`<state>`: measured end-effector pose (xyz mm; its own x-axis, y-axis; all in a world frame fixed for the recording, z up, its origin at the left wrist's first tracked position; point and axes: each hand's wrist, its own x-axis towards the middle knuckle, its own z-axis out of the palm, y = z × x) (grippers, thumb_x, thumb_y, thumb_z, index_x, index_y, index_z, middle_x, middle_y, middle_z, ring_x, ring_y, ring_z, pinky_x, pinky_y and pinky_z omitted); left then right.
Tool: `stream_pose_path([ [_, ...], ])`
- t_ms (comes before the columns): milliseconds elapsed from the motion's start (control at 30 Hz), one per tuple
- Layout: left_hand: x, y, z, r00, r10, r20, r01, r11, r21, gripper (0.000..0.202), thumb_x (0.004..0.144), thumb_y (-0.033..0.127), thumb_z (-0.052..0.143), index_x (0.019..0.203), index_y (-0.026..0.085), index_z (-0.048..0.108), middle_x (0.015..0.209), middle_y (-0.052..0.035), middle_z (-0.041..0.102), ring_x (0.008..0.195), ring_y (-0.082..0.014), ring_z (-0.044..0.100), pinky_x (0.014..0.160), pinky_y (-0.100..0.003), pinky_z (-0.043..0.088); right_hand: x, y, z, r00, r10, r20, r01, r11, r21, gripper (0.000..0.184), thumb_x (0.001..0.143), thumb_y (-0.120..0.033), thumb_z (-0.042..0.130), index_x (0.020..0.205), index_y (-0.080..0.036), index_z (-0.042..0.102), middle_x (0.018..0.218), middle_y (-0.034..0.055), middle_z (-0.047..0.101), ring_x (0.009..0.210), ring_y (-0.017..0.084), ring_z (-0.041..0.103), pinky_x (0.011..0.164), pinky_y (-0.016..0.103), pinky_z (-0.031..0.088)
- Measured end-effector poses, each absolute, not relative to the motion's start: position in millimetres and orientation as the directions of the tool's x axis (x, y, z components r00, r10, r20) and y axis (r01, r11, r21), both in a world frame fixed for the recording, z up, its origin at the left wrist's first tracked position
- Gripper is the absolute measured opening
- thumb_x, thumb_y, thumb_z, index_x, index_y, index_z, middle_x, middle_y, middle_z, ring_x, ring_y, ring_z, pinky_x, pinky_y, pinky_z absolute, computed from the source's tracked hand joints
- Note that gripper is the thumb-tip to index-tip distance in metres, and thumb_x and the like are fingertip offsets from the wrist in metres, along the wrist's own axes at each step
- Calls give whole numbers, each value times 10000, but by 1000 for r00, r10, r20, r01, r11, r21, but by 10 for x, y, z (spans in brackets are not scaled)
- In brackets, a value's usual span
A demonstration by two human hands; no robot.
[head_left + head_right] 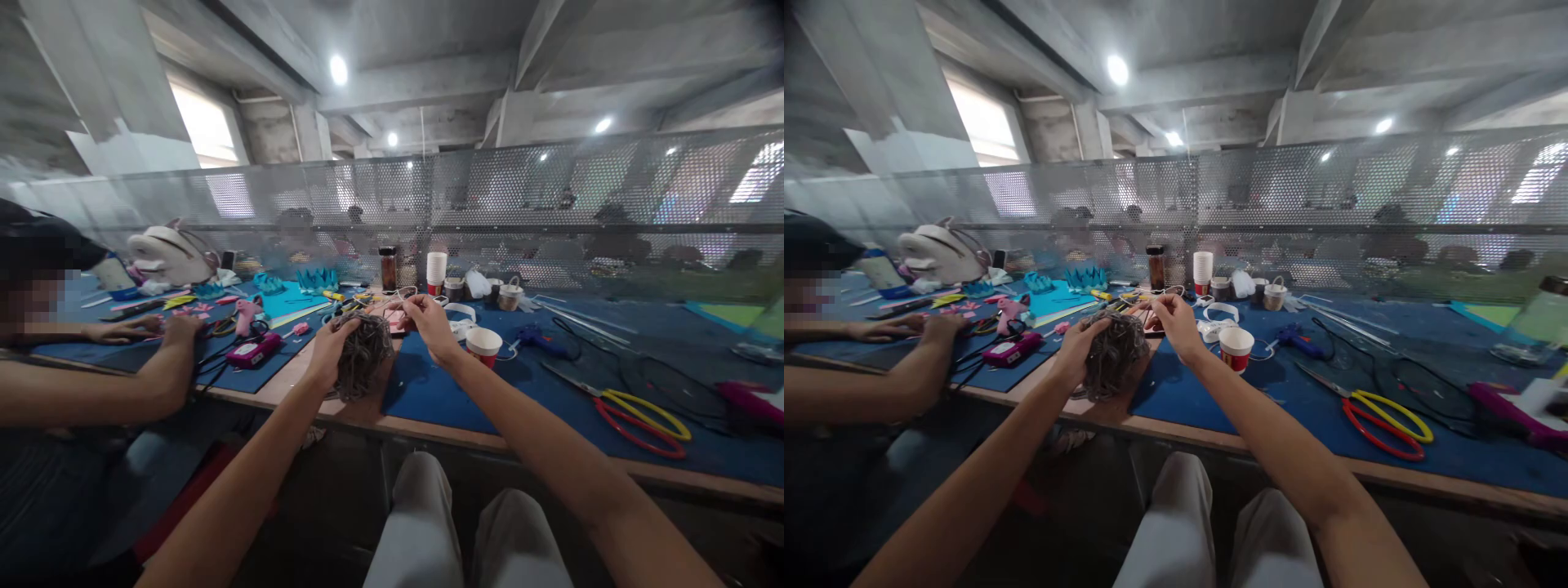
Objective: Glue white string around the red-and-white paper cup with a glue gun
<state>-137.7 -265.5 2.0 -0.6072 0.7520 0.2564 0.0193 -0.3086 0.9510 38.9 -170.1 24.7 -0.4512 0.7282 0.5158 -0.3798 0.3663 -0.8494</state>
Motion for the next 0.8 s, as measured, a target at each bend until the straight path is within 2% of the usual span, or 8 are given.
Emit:
stream_pose_path([
  [67, -1281, -2652, 66, -541, 798, 267, 5, -314, 949, 460, 625, 402, 817, 1015, 172, 737, 947, -71, 763, 808, -242, 709, 732, -332, 542, 467, -1718, 285, -500, 731, 465, -382, 295, -876, 195, 873, -397, 556, 918, -219, 487, 814, 11, 713, 584, 122, 641, 601, 274, 544],
  [133, -1187, -2624, 125, -501, 821, 274, -13, -323, 946, 437, 627, 372, 819, 1007, 173, 735, 939, -70, 764, 795, -239, 712, 727, -331, 544, 568, -1702, 312, -491, 731, 473, -347, 333, -876, 187, 854, -382, 579, 900, -219, 497, 685, -24, 664, 553, 129, 622, 569, 266, 526],
  [200, -1098, -2558, 183, -497, 824, 272, -38, -334, 942, 407, 636, 373, 815, 978, 169, 732, 913, -68, 763, 774, -236, 710, 731, -341, 547, 689, -1658, 335, -451, 719, 530, -289, 444, -848, 167, 845, -361, 591, 876, -216, 513, 612, -47, 602, 527, 128, 585, 539, 255, 493],
  [267, -1008, -2460, 233, -490, 832, 260, -74, -337, 939, 394, 646, 391, 811, 958, 165, 727, 895, -68, 761, 766, -236, 710, 742, -357, 553, 822, -1606, 357, -407, 686, 603, -199, 578, -791, 164, 853, -363, 593, 873, -208, 544, 625, -40, 582, 539, 127, 556, 543, 253, 466],
  [433, -761, -2192, 307, -392, 895, 211, -202, -308, 930, 373, 658, 401, 813, 928, 164, 716, 854, -63, 760, 748, -237, 713, 749, -376, 564, 1089, -1549, 369, -393, 567, 724, 112, 811, -575, 251, 898, -444, 587, 916, -202, 654, 683, -16, 586, 609, 140, 526, 597, 262, 414],
  [600, -590, -2017, 298, -281, 933, 226, -246, -298, 922, 355, 671, 395, 814, 921, 166, 706, 813, -54, 756, 693, -224, 707, 720, -365, 561, 1131, -1532, 212, -415, 554, 721, 349, 829, -436, 292, 870, -464, 649, 993, -204, 697, 800, 24, 677, 677, 166, 579, 640, 273, 407],
  [700, -568, -1968, 253, -180, 957, 229, -266, -271, 925, 338, 701, 388, 793, 943, 166, 712, 858, -68, 765, 726, -240, 716, 741, -376, 559, 1121, -1501, 130, -396, 586, 707, 411, 801, -434, 197, 870, -379, 657, 949, -203, 699, 787, 21, 689, 686, 170, 596, 646, 269, 402],
  [800, -576, -1971, 209, -80, 981, 176, -285, -192, 939, 372, 743, 398, 751, 1040, 178, 721, 918, -75, 775, 819, -279, 726, 825, -420, 549, 1138, -1495, 137, -358, 601, 715, 400, 790, -464, 176, 879, -364, 642, 910, -199, 695, 742, 8, 675, 656, 157, 584, 642, 258, 400],
])
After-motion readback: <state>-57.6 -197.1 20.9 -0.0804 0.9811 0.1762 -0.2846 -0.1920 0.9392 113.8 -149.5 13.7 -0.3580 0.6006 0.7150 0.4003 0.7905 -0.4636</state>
